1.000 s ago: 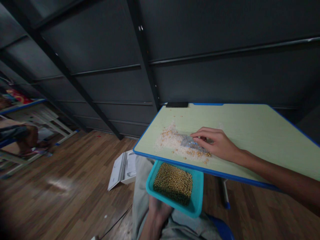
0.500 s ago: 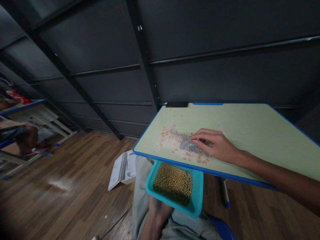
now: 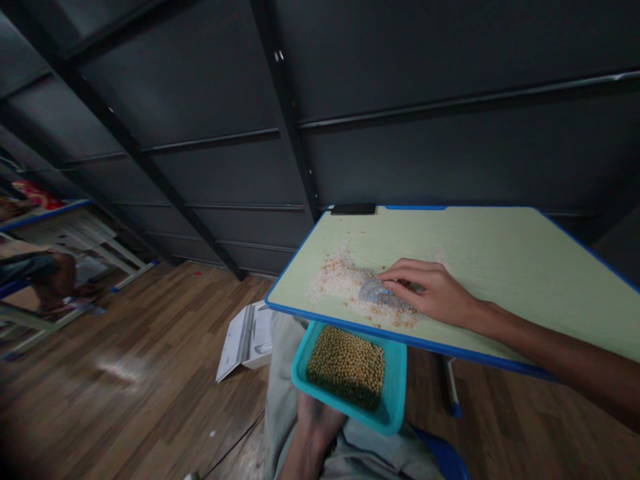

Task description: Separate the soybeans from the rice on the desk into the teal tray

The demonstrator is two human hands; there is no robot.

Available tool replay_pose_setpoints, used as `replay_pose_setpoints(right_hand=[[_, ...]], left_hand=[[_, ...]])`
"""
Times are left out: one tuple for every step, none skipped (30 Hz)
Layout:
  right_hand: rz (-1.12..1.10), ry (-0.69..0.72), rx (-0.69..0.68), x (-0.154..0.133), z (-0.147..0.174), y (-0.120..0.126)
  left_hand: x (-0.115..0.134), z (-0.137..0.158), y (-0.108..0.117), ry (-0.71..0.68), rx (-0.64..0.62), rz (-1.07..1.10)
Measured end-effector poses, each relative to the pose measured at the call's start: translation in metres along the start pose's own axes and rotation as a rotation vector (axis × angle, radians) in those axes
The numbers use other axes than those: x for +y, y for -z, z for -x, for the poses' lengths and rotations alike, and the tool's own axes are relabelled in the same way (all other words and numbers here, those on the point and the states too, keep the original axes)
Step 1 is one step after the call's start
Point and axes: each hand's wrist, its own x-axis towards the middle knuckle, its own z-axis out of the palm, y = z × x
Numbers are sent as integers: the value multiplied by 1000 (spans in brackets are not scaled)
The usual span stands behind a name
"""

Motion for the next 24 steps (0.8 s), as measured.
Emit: replay_pose_setpoints(right_hand=[[1, 12, 7, 1, 0, 0], [1, 25, 13, 2, 0, -1], [1, 40, 17, 2, 1, -1], [0, 53, 17, 3, 1, -1], [0, 60, 16, 4, 1, -2], [1, 61, 14, 4, 1, -2], [1, 61, 15, 4, 1, -2], [1, 60, 17, 4, 1, -2], [0, 61, 19, 3, 1, -2], [-1, 63, 19, 3, 1, -2], [-1, 68, 17, 2, 1, -1], [-3, 75, 13, 2, 1, -1], [-3, 79, 9, 2, 1, -1], [-4, 80, 7, 2, 1, -1], [-4, 80, 6, 2, 1, -1], [-3, 79, 6, 2, 1, -1], [-1, 79, 7, 2, 1, -1], [1, 82, 10, 2, 1, -1], [1, 86, 10, 2, 1, -2], [0, 91, 11, 2, 1, -2], [-1, 95, 12, 2, 1, -2], [-2, 97, 13, 2, 1, -2], [-3, 97, 14, 1, 1, -2], [-2, 95, 14, 1, 1, -2]], left_hand=[[0, -1, 0, 2, 18, 0], [0, -1, 0, 5, 39, 0], [0, -2, 0, 6, 58, 0], [0, -2, 1, 6, 70, 0], [0, -3, 1, 5, 75, 0], [0, -3, 1, 6, 73, -1], [0, -4, 1, 7, 69, -2], [0, -4, 1, 10, 64, -4], [0, -4, 1, 14, 58, -7], [0, -4, 1, 17, 51, -10], [1, -4, 1, 17, 41, -12], [1, -4, 1, 15, 30, -14], [1, -3, 1, 10, 18, -14], [1, -3, 1, 7, 8, -15], [1, -3, 0, 5, 0, -16], [1, -2, 0, 6, -3, -22], [1, -2, -1, 8, -2, -31], [1, -1, -2, 7, 3, -43], [1, -1, -3, 3, 9, -56], [1, 0, -4, -1, 17, -69], [1, 1, -4, -5, 24, -79], [1, 1, -5, -7, 28, -88], [1, 2, -6, -4, 30, -95], [1, 2, -7, 1, 29, -100]])
